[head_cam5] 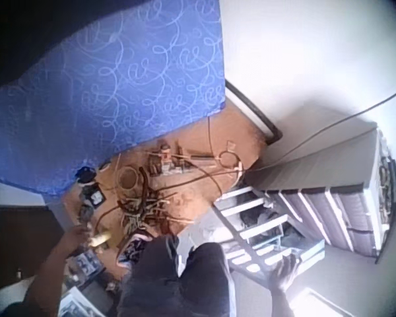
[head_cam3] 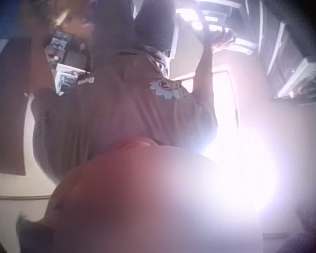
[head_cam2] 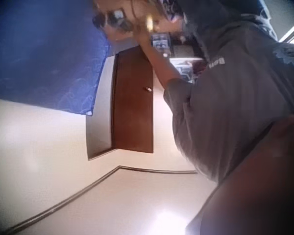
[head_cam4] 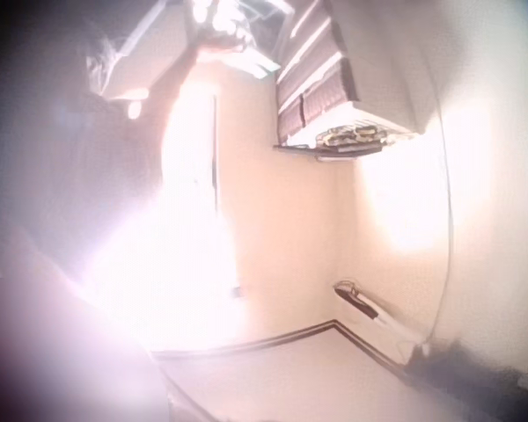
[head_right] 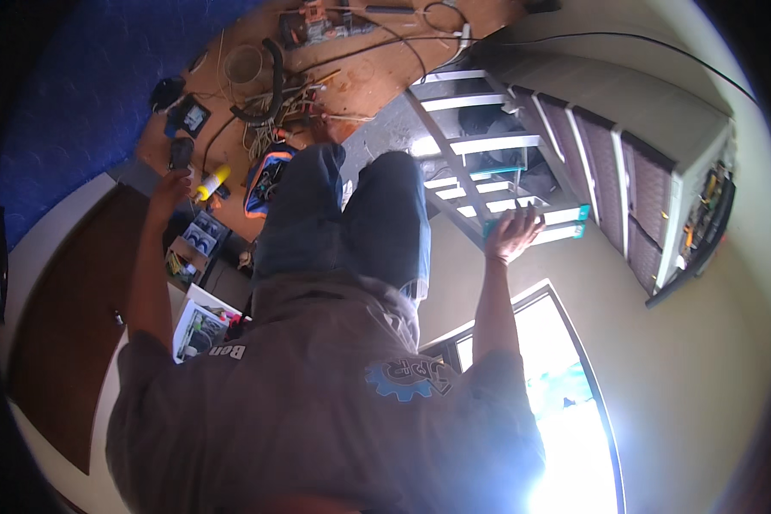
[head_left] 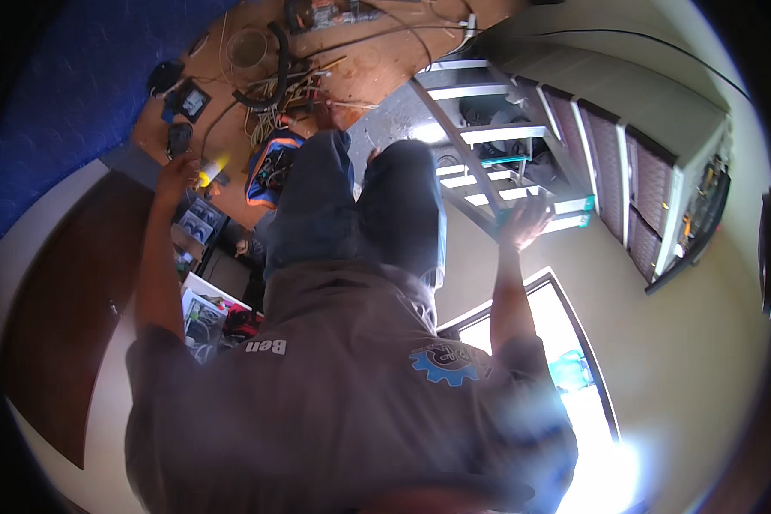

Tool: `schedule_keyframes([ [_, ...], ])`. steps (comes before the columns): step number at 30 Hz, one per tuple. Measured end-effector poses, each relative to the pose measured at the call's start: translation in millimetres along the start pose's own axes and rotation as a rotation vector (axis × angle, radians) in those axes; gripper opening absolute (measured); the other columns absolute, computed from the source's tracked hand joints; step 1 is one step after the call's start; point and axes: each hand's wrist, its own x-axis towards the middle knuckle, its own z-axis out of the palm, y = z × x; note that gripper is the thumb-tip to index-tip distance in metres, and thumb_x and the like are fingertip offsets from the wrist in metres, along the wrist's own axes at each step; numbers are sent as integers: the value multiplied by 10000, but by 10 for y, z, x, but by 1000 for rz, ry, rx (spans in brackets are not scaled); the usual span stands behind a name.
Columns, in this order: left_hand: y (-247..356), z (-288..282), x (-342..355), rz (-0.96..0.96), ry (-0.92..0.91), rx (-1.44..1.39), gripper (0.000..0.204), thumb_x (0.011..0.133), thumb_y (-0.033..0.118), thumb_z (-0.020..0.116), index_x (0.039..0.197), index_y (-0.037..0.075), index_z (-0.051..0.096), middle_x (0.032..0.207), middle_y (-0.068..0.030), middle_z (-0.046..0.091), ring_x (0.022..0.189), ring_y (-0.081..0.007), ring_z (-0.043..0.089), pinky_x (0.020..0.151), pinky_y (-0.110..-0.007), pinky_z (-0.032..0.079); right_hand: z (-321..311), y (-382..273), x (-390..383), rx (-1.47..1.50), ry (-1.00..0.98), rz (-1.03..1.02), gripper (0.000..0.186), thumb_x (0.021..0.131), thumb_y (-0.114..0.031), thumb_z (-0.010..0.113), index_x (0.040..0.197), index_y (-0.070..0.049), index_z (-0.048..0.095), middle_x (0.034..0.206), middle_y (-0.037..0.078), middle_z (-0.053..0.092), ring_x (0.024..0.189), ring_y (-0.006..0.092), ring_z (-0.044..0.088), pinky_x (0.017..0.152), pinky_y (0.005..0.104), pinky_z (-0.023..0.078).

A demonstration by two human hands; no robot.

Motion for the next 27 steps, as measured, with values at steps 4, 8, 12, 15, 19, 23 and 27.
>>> schedule_keyframes([
  [4,-983,477,-169,-23,-16,-270,333,1025,190,648,1309,25,702,1073,-32,730,897,-124,691,781,-266,539,111,27,-41,32,1,-5,407,1095,-358,486,1276,-121,764,1493,71,622,1495,407,402,1257,603,304],
  [8,-1830,1164,-537,-127,133,-50,345,1030,181,625,1329,24,694,1112,-29,731,957,-146,686,870,-300,540,165,203,-92,159,23,69,348,1121,-348,530,1276,-145,768,1476,60,630,1496,365,416,1261,530,343],
  [12,-2787,2152,-893,163,423,-232,326,1073,180,584,1347,39,689,1227,-74,717,1058,-177,691,938,-328,550,278,478,-94,39,138,-186,332,1143,-334,533,1296,-146,759,1462,69,648,1377,304,565,1176,465,450],
  [15,-3477,2893,-1119,264,687,-254,328,1056,50,597,1372,28,682,1317,-100,706,1141,-201,703,995,-353,557,371,637,-14,250,194,-179,391,1143,-360,535,1371,-112,734,1365,107,720,1267,321,662,1099,420,518],
  [19,-4105,3244,-1971,26,804,-164,328,1033,35,617,1344,87,705,1333,-89,696,1090,-205,692,982,-349,547,400,619,140,230,188,-68,534,1084,-526,570,1362,-109,755,1354,126,748,1245,330,699,1085,432,523],
  [23,-4380,2849,-3034,39,903,-113,295,1040,55,633,1324,85,707,1297,-87,704,1079,-196,686,961,-347,548,408,485,285,175,237,5,589,1033,-616,592,1335,-146,778,1349,92,759,1244,332,706,1073,454,529],
  [27,-4741,2552,-3730,-21,1058,-134,268,1033,98,672,1295,68,718,1266,-100,718,1150,-223,699,992,-355,544,299,428,211,219,274,47,492,1047,-557,576,1212,-167,826,1231,36,803,1085,319,758,973,459,567],
])
